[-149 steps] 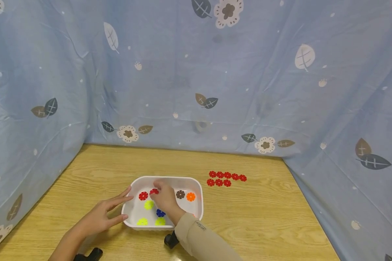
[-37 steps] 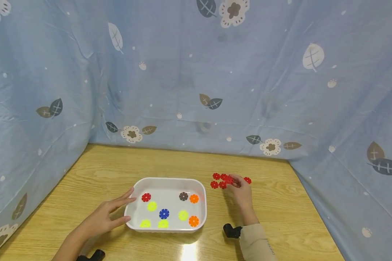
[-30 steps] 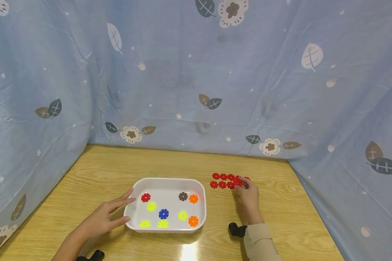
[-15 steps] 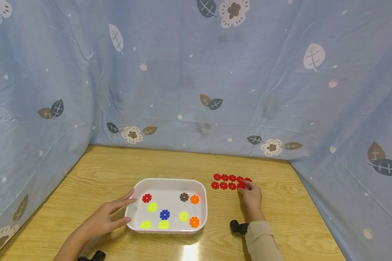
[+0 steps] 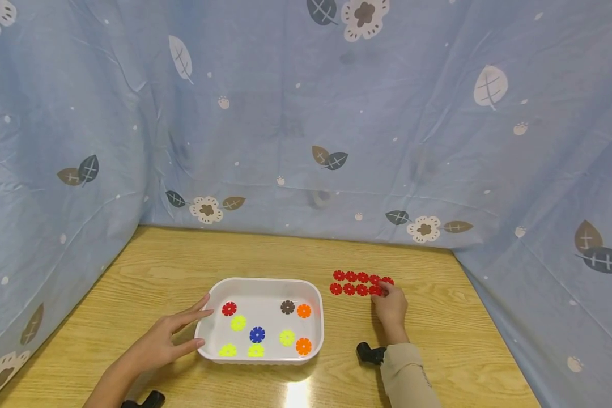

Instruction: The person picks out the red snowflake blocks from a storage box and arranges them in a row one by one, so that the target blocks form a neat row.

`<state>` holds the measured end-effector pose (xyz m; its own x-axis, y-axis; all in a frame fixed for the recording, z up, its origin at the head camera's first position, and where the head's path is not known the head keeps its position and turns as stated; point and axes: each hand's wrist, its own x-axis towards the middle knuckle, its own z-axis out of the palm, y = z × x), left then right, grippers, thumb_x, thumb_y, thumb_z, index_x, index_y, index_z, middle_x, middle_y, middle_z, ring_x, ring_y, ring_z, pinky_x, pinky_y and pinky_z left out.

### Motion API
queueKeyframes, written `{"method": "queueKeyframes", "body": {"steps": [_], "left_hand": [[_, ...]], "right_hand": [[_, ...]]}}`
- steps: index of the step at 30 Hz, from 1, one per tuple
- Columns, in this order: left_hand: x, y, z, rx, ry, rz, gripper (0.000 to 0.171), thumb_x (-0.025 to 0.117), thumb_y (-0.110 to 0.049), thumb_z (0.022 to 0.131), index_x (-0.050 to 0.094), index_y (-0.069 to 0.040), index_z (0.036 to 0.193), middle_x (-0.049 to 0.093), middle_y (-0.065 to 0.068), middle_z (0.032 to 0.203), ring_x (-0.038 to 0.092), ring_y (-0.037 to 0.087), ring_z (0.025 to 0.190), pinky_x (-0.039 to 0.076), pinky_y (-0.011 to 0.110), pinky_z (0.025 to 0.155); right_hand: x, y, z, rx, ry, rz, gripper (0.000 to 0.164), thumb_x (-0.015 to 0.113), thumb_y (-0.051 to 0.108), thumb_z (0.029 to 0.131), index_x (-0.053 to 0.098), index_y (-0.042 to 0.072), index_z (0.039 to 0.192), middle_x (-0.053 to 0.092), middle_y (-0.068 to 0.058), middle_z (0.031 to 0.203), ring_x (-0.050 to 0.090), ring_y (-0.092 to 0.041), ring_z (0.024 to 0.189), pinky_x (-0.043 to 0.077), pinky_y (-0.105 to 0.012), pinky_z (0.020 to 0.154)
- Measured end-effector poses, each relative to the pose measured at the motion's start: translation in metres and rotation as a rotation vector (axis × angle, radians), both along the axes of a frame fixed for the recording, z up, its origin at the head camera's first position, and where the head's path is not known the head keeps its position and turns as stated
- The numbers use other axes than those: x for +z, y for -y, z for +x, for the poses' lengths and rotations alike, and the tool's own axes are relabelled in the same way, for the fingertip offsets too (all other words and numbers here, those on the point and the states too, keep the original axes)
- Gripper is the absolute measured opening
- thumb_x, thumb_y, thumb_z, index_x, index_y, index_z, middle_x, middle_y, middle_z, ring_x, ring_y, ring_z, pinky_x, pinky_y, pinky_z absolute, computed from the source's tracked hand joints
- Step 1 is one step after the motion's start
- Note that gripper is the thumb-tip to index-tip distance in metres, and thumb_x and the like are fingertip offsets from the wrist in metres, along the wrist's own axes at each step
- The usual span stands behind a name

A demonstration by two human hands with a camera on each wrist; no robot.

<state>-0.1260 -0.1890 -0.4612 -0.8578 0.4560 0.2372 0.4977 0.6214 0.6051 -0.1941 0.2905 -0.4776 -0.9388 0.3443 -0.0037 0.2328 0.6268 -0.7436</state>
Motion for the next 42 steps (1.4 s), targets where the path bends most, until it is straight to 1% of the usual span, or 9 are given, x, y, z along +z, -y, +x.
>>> {"method": "queueKeyframes", "body": {"steps": [3,8,13,18,21,26,32,37,42], "left_hand": [[0.0,0.0,0.0,-0.002,-0.007,0.002,0.051,0.07,-0.034,0.085,0.058,-0.014,0.13,0.04,0.008,0.148,0.046,0.032,0.129,0.046,0.05,0.099],[0.0,0.0,0.0,-0.005,0.001,0.007,0.05,0.069,-0.033,0.085,0.058,-0.015,0.131,0.039,0.008,0.149,0.046,0.033,0.129,0.046,0.051,0.099],[-0.001,0.001,-0.001,-0.007,0.0,0.012,0.051,0.069,-0.033,0.085,0.058,-0.015,0.131,0.038,0.008,0.149,0.045,0.033,0.129,0.045,0.052,0.099],[-0.002,0.001,-0.002,-0.013,-0.002,0.027,0.051,0.07,-0.032,0.085,0.058,-0.013,0.131,0.038,0.008,0.149,0.045,0.033,0.129,0.045,0.052,0.099],[-0.001,0.001,-0.001,-0.012,-0.005,0.027,0.051,0.07,-0.032,0.085,0.058,-0.013,0.131,0.038,0.009,0.149,0.045,0.033,0.129,0.045,0.052,0.1],[-0.001,0.001,0.0,-0.007,0.001,0.03,0.051,0.07,-0.032,0.085,0.058,-0.013,0.131,0.038,0.008,0.149,0.044,0.032,0.13,0.043,0.053,0.1],[-0.001,0.0,-0.001,-0.012,0.013,0.031,0.051,0.069,-0.033,0.085,0.058,-0.013,0.131,0.038,0.008,0.149,0.044,0.033,0.13,0.044,0.052,0.1],[-0.002,0.001,-0.002,-0.018,0.0,0.033,0.051,0.07,-0.032,0.085,0.058,-0.013,0.131,0.038,0.009,0.149,0.044,0.033,0.13,0.045,0.051,0.099],[-0.003,0.002,-0.002,-0.025,0.009,0.04,0.051,0.069,-0.032,0.086,0.057,-0.013,0.132,0.038,0.009,0.149,0.044,0.034,0.13,0.046,0.05,0.099]], "right_hand": [[0.002,0.0,0.002,-0.011,0.002,-0.049,0.044,0.059,0.006,0.089,0.051,-0.007,0.13,0.053,-0.031,0.125,0.052,-0.041,0.114,0.048,-0.049,0.091],[0.011,0.002,0.007,-0.006,0.007,-0.127,0.046,0.058,0.009,0.092,0.047,-0.006,0.134,0.051,-0.029,0.13,0.05,-0.04,0.12,0.052,-0.041,0.091],[0.029,0.015,0.015,0.093,-0.01,-0.184,0.049,0.058,0.013,0.093,0.044,-0.002,0.138,0.048,-0.025,0.137,0.047,-0.036,0.126,0.049,-0.041,0.097],[0.042,0.036,0.021,0.211,-0.082,-0.188,0.05,0.063,0.013,0.091,0.046,-0.003,0.135,0.049,-0.023,0.138,0.048,-0.034,0.126,0.048,-0.04,0.1],[0.047,0.051,0.024,0.268,-0.133,-0.195,0.052,0.068,0.014,0.088,0.049,-0.004,0.132,0.052,-0.023,0.135,0.051,-0.034,0.124,0.048,-0.041,0.1],[0.052,0.08,0.033,0.347,-0.183,-0.296,0.05,0.07,0.007,0.084,0.052,-0.005,0.13,0.055,-0.022,0.132,0.053,-0.035,0.122,0.047,-0.043,0.1],[0.051,0.118,0.044,0.398,-0.186,-0.423,0.046,0.069,0.002,0.083,0.055,-0.003,0.127,0.058,-0.022,0.127,0.056,-0.033,0.119,0.047,-0.04,0.101],[0.051,0.153,0.047,0.479,-0.179,-0.506,0.043,0.07,0.001,0.082,0.057,-0.003,0.123,0.058,-0.023,0.126,0.057,-0.033,0.118,0.048,-0.038,0.1],[0.055,0.19,0.047,0.563,-0.153,-0.532,0.041,0.069,0.002,0.083,0.057,-0.006,0.122,0.058,-0.023,0.125,0.057,-0.034,0.118,0.048,-0.037,0.1]]}}
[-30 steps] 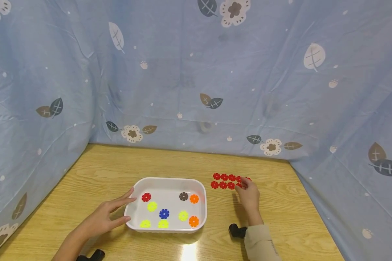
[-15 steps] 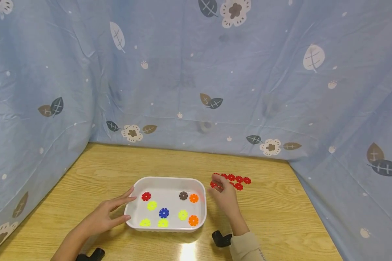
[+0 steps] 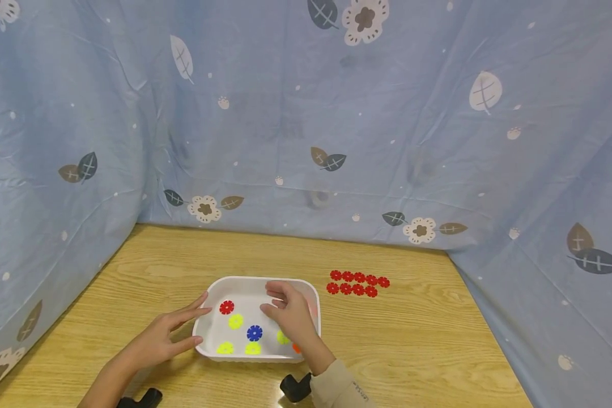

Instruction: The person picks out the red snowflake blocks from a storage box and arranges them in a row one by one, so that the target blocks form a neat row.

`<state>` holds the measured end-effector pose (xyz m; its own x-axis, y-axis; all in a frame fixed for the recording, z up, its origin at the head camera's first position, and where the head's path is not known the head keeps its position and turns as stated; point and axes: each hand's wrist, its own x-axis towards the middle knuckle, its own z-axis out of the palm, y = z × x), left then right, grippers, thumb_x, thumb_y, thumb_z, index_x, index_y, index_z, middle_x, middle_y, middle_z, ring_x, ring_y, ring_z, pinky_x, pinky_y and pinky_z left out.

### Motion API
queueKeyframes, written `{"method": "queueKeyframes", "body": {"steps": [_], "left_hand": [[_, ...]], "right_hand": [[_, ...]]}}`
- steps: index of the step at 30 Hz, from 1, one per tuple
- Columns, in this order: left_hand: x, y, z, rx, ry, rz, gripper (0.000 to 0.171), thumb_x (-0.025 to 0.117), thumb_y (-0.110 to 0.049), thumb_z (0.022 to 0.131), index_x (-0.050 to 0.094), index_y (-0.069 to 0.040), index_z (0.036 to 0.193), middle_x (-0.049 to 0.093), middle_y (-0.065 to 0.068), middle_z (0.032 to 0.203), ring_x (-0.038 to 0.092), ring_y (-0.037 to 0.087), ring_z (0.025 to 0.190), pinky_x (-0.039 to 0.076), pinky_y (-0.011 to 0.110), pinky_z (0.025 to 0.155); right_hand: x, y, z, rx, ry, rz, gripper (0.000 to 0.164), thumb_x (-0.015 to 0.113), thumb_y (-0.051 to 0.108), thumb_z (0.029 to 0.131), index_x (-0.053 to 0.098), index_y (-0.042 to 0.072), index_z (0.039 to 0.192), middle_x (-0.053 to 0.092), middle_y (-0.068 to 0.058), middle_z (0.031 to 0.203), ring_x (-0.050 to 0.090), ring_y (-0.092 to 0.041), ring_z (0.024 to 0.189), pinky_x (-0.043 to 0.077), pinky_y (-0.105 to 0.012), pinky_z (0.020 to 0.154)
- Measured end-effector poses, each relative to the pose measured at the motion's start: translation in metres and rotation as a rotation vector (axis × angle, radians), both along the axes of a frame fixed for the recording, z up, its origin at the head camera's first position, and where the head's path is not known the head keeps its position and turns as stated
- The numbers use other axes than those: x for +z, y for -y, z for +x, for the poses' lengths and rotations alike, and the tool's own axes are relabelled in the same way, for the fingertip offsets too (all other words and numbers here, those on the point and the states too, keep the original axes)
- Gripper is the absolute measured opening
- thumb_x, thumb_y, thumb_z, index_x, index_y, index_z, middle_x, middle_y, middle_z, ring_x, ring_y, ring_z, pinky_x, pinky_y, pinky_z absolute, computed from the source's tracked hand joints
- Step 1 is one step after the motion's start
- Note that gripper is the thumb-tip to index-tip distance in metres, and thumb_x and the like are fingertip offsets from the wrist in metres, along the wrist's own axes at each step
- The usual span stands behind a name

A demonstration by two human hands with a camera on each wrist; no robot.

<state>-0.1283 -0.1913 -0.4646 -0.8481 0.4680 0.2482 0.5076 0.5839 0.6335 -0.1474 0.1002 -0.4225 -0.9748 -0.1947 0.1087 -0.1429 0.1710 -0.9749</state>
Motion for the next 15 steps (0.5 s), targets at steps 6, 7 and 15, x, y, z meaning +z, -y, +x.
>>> {"method": "queueKeyframes", "body": {"steps": [6,7,15], "left_hand": [[0.0,0.0,0.0,-0.018,0.004,0.011,0.05,0.069,-0.029,0.086,0.057,-0.013,0.132,0.038,0.011,0.149,0.045,0.035,0.129,0.047,0.047,0.099],[0.0,0.0,0.0,-0.023,0.002,0.015,0.05,0.069,-0.028,0.086,0.057,-0.013,0.132,0.038,0.011,0.149,0.045,0.035,0.129,0.047,0.047,0.099],[0.001,0.001,0.0,-0.034,-0.009,0.017,0.049,0.069,-0.027,0.087,0.056,-0.014,0.132,0.038,0.011,0.15,0.045,0.035,0.129,0.048,0.044,0.098]], "right_hand": [[0.001,0.038,-0.006,0.037,0.044,0.013,0.043,0.069,0.006,0.083,0.057,-0.004,0.123,0.059,-0.02,0.125,0.058,-0.03,0.116,0.047,-0.04,0.101],[0.001,0.043,-0.008,0.036,0.047,0.02,0.043,0.07,0.007,0.083,0.057,-0.003,0.123,0.06,-0.02,0.125,0.058,-0.03,0.116,0.047,-0.041,0.101],[-0.004,0.074,-0.019,-0.024,0.128,0.087,0.041,0.071,0.006,0.081,0.061,0.002,0.12,0.065,-0.011,0.119,0.061,-0.024,0.11,0.05,-0.037,0.098]]}}
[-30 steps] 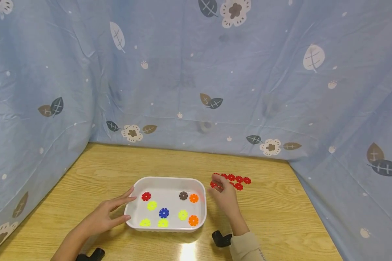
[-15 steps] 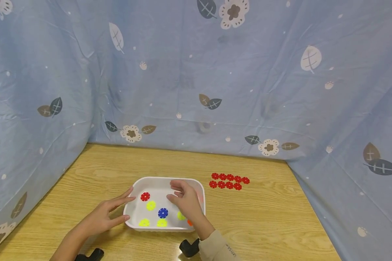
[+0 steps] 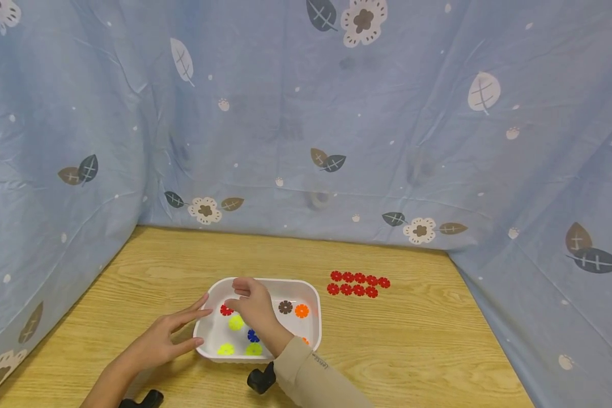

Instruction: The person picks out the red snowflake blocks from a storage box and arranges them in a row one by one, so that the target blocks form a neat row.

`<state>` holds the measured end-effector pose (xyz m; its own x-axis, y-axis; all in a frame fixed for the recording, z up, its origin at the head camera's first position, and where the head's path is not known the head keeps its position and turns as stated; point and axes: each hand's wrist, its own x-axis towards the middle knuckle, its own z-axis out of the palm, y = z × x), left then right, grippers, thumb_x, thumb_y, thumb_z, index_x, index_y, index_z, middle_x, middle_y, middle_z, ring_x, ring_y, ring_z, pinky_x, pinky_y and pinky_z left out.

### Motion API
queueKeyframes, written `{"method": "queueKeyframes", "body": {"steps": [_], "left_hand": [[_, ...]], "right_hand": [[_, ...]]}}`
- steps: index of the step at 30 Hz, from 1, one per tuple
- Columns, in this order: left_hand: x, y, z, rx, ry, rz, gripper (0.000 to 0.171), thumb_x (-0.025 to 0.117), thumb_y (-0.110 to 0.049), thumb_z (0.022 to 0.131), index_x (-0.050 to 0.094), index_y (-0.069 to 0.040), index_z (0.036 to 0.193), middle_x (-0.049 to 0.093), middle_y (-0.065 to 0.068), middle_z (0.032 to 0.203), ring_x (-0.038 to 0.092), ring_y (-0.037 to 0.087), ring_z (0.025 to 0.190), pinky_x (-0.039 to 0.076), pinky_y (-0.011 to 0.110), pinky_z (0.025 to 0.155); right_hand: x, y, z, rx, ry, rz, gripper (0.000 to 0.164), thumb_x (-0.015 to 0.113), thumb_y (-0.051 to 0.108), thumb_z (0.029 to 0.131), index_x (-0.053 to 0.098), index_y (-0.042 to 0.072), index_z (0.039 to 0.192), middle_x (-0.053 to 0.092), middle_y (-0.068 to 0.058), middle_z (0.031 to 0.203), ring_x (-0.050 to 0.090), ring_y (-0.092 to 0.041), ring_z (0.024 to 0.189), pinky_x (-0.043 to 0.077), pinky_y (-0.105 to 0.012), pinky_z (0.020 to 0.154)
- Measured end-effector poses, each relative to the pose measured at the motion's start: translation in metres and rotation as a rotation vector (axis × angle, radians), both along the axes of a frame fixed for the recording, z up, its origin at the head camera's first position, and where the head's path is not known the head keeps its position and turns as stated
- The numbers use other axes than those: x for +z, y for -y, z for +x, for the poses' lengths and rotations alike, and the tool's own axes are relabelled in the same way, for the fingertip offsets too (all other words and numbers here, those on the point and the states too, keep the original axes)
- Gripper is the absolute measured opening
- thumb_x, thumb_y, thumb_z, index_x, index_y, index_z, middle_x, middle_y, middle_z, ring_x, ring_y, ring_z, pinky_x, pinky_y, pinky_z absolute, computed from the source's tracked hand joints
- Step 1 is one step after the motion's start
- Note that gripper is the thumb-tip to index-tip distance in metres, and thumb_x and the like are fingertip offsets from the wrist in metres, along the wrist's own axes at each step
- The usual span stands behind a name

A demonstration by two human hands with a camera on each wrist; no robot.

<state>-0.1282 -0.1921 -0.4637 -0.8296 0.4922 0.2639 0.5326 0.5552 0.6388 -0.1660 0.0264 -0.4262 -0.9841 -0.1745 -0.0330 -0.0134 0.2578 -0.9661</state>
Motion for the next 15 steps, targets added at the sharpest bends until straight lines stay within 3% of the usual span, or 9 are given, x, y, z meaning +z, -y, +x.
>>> {"method": "queueKeyframes", "body": {"steps": [9,15], "left_hand": [[-0.001,-0.001,0.0,-0.004,-0.025,0.001,0.049,0.069,-0.029,0.086,0.057,-0.015,0.132,0.039,0.01,0.149,0.046,0.033,0.128,0.049,0.038,0.098],[-0.002,-0.002,0.0,0.01,-0.048,-0.01,0.05,0.07,-0.03,0.086,0.058,-0.015,0.131,0.04,0.009,0.148,0.048,0.032,0.127,0.049,0.042,0.098]], "right_hand": [[-0.021,0.016,-0.005,-0.012,0.009,0.105,0.043,0.073,0.004,0.078,0.061,0.003,0.119,0.064,-0.01,0.117,0.06,-0.026,0.11,0.052,-0.038,0.094],[-0.034,0.02,-0.007,-0.036,-0.006,0.186,0.043,0.074,0.002,0.075,0.061,0.0,0.117,0.066,-0.013,0.113,0.061,-0.027,0.105,0.052,-0.038,0.092]]}}
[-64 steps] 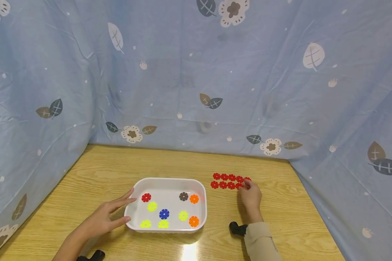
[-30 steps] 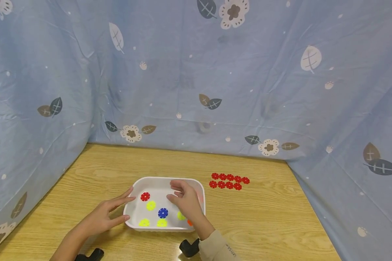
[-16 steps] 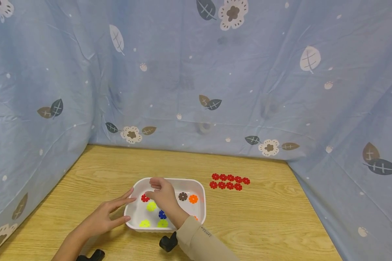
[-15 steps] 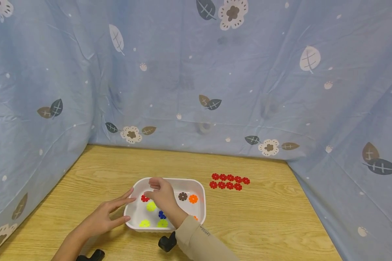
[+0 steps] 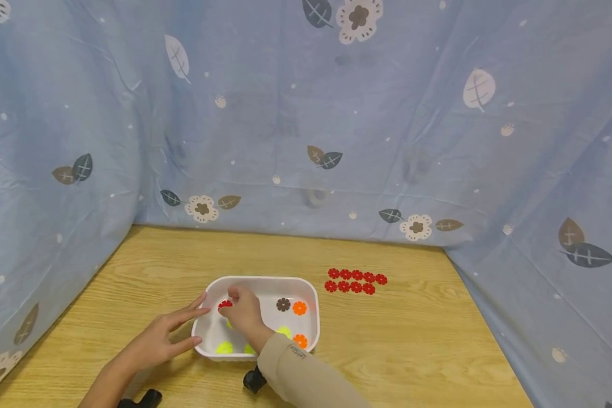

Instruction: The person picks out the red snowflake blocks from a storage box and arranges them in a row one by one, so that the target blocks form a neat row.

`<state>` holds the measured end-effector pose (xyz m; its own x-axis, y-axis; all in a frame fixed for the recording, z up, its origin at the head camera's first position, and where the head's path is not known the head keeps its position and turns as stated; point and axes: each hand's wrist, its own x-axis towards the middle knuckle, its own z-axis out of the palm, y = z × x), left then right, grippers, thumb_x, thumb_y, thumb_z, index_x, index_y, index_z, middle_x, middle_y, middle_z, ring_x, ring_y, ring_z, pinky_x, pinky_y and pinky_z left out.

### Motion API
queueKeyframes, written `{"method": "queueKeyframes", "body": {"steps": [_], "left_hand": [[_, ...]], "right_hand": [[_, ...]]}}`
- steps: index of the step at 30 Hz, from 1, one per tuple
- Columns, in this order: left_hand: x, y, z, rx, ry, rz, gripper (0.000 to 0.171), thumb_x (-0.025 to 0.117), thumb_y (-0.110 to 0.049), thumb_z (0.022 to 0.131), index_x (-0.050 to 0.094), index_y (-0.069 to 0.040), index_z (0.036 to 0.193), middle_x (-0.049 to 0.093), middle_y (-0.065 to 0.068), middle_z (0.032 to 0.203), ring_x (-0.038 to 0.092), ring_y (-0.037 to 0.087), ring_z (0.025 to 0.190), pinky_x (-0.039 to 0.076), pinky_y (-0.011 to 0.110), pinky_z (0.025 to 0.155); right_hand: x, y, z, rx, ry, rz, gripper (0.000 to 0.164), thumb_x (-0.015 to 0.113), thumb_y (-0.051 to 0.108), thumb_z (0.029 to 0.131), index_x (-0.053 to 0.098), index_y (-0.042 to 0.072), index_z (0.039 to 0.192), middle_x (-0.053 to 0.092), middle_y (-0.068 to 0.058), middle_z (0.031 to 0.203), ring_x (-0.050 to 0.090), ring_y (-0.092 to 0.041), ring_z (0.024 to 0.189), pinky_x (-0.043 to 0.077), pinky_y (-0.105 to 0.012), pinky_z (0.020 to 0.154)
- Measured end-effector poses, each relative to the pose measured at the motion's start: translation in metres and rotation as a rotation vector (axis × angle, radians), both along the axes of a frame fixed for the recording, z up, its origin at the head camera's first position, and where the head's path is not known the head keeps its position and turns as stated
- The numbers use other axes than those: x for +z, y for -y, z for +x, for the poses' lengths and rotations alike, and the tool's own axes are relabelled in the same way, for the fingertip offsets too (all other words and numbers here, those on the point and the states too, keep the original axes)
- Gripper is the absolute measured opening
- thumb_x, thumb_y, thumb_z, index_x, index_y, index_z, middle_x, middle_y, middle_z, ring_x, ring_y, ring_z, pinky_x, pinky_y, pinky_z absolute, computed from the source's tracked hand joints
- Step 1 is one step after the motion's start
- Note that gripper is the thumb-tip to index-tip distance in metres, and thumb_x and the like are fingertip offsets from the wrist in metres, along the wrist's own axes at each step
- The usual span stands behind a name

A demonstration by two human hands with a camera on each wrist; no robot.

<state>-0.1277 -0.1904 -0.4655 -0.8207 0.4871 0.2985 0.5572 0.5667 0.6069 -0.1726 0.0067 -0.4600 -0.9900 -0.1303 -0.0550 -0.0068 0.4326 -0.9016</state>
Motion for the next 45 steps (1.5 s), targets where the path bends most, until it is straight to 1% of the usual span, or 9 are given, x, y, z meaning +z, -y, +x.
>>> {"method": "queueKeyframes", "body": {"steps": [7,11,15,21,28,34,38,42,45], "left_hand": [[0.002,0.0,-0.001,0.01,-0.003,-0.003,0.05,0.069,-0.032,0.086,0.058,-0.014,0.131,0.041,0.01,0.148,0.047,0.032,0.127,0.046,0.048,0.099],[0.004,0.0,0.0,0.01,-0.001,-0.005,0.049,0.07,-0.03,0.086,0.058,-0.013,0.13,0.041,0.011,0.147,0.048,0.032,0.126,0.047,0.047,0.098],[0.004,-0.001,0.001,0.011,0.001,-0.004,0.048,0.07,-0.028,0.086,0.059,-0.012,0.129,0.042,0.012,0.147,0.048,0.032,0.126,0.047,0.047,0.098],[0.004,-0.001,0.0,0.014,-0.009,-0.006,0.048,0.071,-0.027,0.085,0.059,-0.011,0.129,0.042,0.013,0.146,0.048,0.032,0.126,0.047,0.046,0.099],[0.003,0.0,-0.001,0.01,-0.002,-0.005,0.049,0.07,-0.027,0.085,0.058,-0.011,0.13,0.042,0.012,0.147,0.048,0.032,0.126,0.048,0.044,0.099],[0.003,0.0,-0.001,0.002,-0.013,0.002,0.049,0.071,-0.028,0.085,0.059,-0.01,0.129,0.042,0.013,0.146,0.048,0.032,0.126,0.048,0.039,0.1],[0.003,0.0,0.0,0.006,0.001,-0.001,0.049,0.07,-0.028,0.086,0.058,-0.01,0.13,0.042,0.013,0.146,0.048,0.033,0.126,0.048,0.039,0.099],[0.003,0.0,-0.001,0.01,-0.004,-0.004,0.049,0.07,-0.027,0.085,0.059,-0.009,0.13,0.043,0.014,0.146,0.048,0.033,0.126,0.049,0.041,0.098],[0.002,-0.001,-0.001,0.014,-0.023,-0.008,0.049,0.071,-0.027,0.084,0.06,-0.01,0.128,0.044,0.014,0.145,0.049,0.032,0.125,0.049,0.042,0.098]], "right_hand": [[-0.006,0.004,-0.003,0.002,-0.005,0.082,0.047,0.073,-0.001,0.074,0.061,-0.001,0.12,0.065,-0.011,0.117,0.06,-0.027,0.113,0.048,-0.038,0.1],[-0.009,0.006,-0.004,0.017,-0.044,0.153,0.046,0.075,-0.003,0.071,0.063,0.0,0.116,0.065,-0.01,0.112,0.06,-0.026,0.108,0.048,-0.037,0.099],[-0.01,0.007,-0.005,0.032,-0.11,0.261,0.039,0.078,-0.002,0.068,0.066,0.001,0.105,0.064,-0.007,0.101,0.06,-0.021,0.097,0.05,-0.032,0.093],[-0.01,0.01,-0.009,0.048,-0.181,0.348,0.026,0.08,-0.001,0.067,0.067,0.003,0.089,0.061,-0.003,0.085,0.054,-0.013,0.079,0.049,-0.023,0.074],[-0.013,0.011,-0.011,0.066,-0.196,0.431,0.021,0.079,0.003,0.069,0.064,0.005,0.084,0.053,0.001,0.078,0.049,-0.012,0.078,0.045,-0.022,0.07],[-0.016,0.012,-0.01,0.097,-0.188,0.439,0.025,0.074,0.001,0.073,0.056,0.007,0.089,0.049,0.002,0.081,0.046,-0.011,0.077,0.044,-0.021,0.069],[-0.014,0.013,-0.008,0.095,-0.186,0.414,0.026,0.07,-0.004,0.074,0.057,0.008,0.093,0.053,0.001,0.083,0.049,-0.01,0.075,0.047,-0.02,0.069],[-0.011,0.012,-0.007,0.085,-0.168,0.341,0.026,0.067,-0.009,0.074,0.059,0.007,0.093,0.057,0.0,0.082,0.049,-0.007,0.072,0.046,-0.017,0.064],[-0.009,0.01,-0.006,0.075,-0.133,0.253,0.024,0.067,-0.01,0.074,0.061,0.006,0.091,0.059,-0.001,0.08,0.049,-0.006,0.069,0.045,-0.016,0.06]]}}
